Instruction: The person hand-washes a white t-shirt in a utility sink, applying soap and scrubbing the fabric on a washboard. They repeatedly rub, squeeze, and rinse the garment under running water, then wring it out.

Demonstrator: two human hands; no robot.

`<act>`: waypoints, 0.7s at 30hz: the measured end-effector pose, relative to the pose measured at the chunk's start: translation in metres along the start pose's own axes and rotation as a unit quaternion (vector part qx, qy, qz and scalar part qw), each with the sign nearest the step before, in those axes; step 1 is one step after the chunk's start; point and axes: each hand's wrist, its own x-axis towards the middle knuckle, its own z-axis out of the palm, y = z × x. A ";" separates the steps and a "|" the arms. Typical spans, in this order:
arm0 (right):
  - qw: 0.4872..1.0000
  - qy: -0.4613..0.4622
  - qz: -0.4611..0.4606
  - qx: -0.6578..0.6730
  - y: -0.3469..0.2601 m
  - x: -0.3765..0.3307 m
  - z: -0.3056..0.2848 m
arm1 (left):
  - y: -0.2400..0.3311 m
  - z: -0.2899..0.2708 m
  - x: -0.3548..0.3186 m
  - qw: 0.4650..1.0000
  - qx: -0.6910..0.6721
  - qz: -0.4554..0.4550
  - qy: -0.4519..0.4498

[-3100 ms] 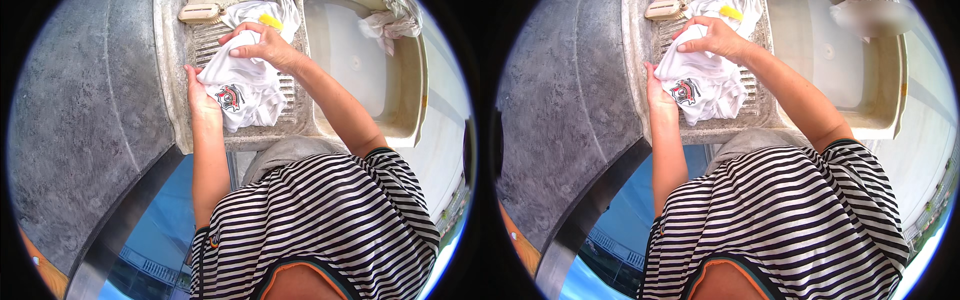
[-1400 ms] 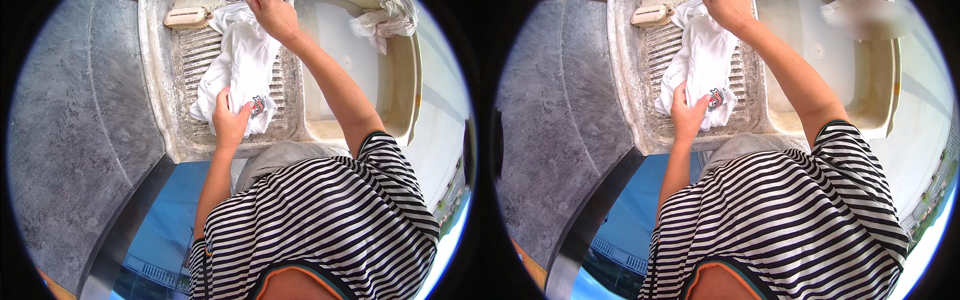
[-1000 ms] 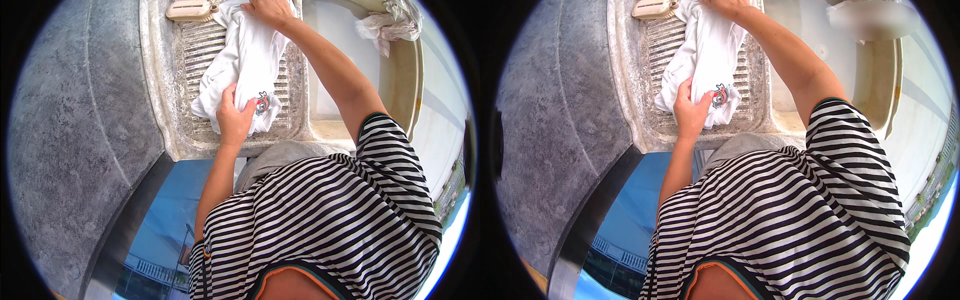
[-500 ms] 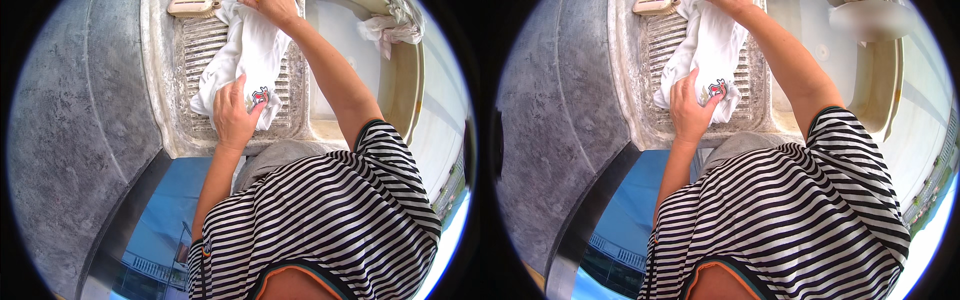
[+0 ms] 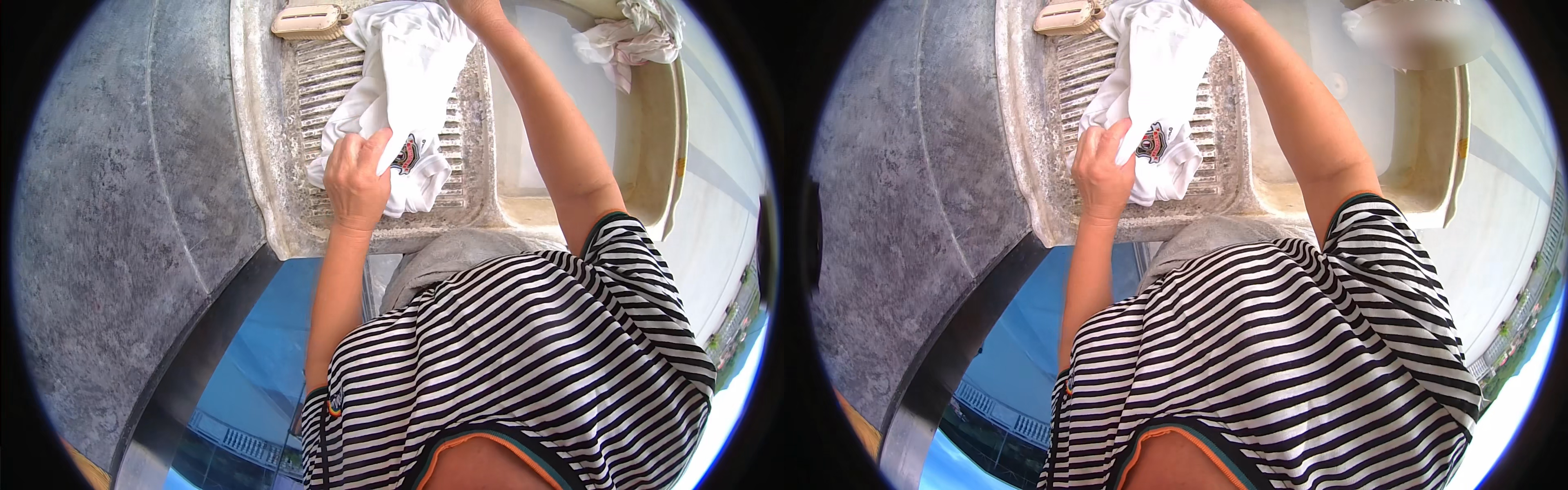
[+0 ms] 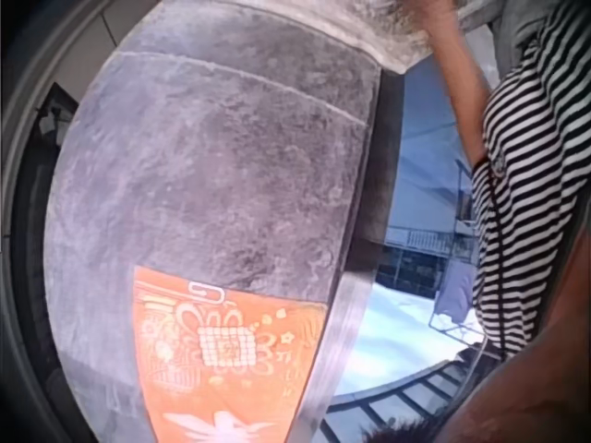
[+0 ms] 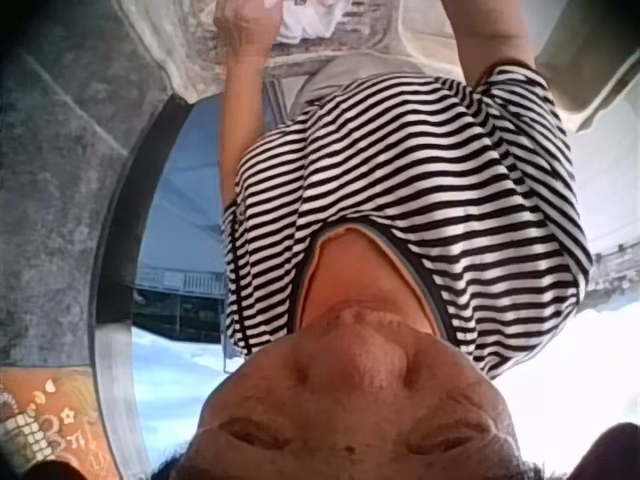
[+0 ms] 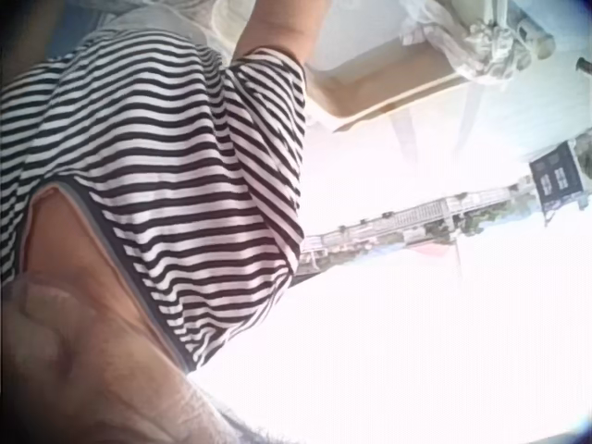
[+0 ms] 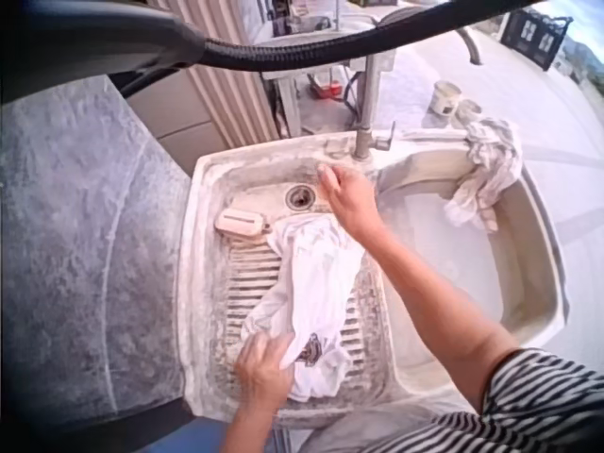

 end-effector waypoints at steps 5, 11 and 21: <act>0.878 -0.298 -0.212 -0.307 0.000 -0.122 0.021 | 0.035 0.019 -0.013 0.992 0.037 0.093 -0.076; 0.892 -0.266 -0.070 -0.359 -0.003 -0.093 0.015 | 0.024 0.001 -0.001 0.999 0.029 0.028 -0.009; 0.937 -0.145 0.170 0.268 0.003 -0.049 -0.045 | -0.004 -0.041 -0.005 0.977 -0.097 -0.131 0.140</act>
